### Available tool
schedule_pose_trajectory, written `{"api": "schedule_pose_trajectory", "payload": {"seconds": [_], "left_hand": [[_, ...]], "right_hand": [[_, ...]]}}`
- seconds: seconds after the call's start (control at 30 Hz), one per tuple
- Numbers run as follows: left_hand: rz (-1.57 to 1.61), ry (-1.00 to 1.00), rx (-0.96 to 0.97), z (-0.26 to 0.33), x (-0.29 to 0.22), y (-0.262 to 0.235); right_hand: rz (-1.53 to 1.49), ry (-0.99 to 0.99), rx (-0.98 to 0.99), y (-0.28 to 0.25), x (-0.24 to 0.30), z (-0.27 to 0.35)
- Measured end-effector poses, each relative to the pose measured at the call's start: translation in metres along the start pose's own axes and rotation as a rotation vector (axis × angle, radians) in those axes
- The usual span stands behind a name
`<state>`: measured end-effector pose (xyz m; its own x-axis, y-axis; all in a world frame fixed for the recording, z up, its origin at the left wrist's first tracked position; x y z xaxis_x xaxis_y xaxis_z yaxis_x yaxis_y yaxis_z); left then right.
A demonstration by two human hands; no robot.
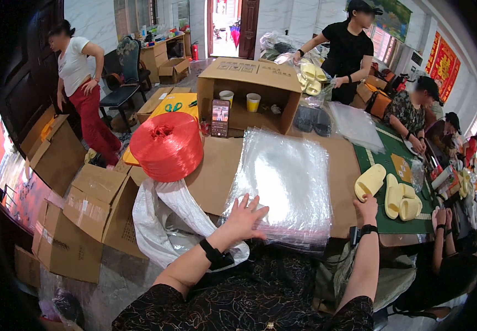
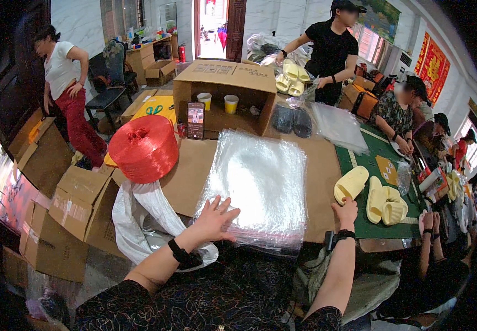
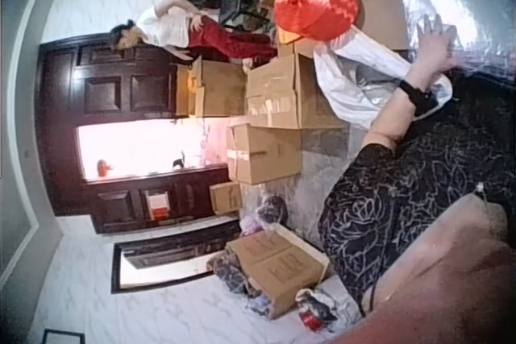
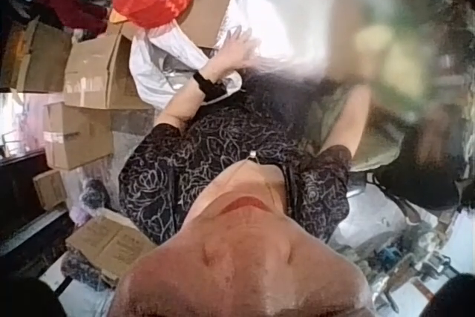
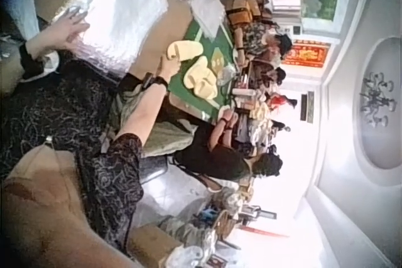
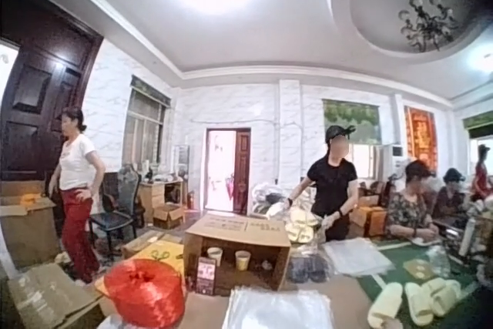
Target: The recorder is placing pairs of foam slippers into individual plastic bags at a manufacturing workstation.
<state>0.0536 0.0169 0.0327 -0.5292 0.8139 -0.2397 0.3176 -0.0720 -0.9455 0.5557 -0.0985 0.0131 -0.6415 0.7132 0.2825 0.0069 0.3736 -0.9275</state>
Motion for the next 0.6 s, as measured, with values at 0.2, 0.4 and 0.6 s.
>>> {"api": "schedule_pose_trajectory", "payload": {"seconds": [0.2,0.4,0.6], "left_hand": [[-0.006,0.032,0.061,0.003,0.000,-0.004],[-0.021,0.060,0.067,0.000,-0.008,-0.004],[-0.015,0.038,0.061,-0.001,-0.005,-0.004]], "right_hand": [[-0.087,0.182,-0.247,-0.031,0.005,0.007],[-0.296,0.108,-0.203,-0.027,-0.003,-0.012],[-1.256,-0.126,-0.268,-0.078,0.068,-0.016]]}}
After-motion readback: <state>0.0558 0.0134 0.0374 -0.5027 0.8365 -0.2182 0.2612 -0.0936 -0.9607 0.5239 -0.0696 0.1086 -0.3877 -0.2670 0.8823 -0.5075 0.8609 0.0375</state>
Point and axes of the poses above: each hand's wrist, its own z-axis away from the middle knuckle, its own y-axis out of the palm, x = y × z, the point moved 8 cm from there along -z, towards the middle knuckle, and after that the axes turned 6 degrees about -x, right-handed, at the moved point
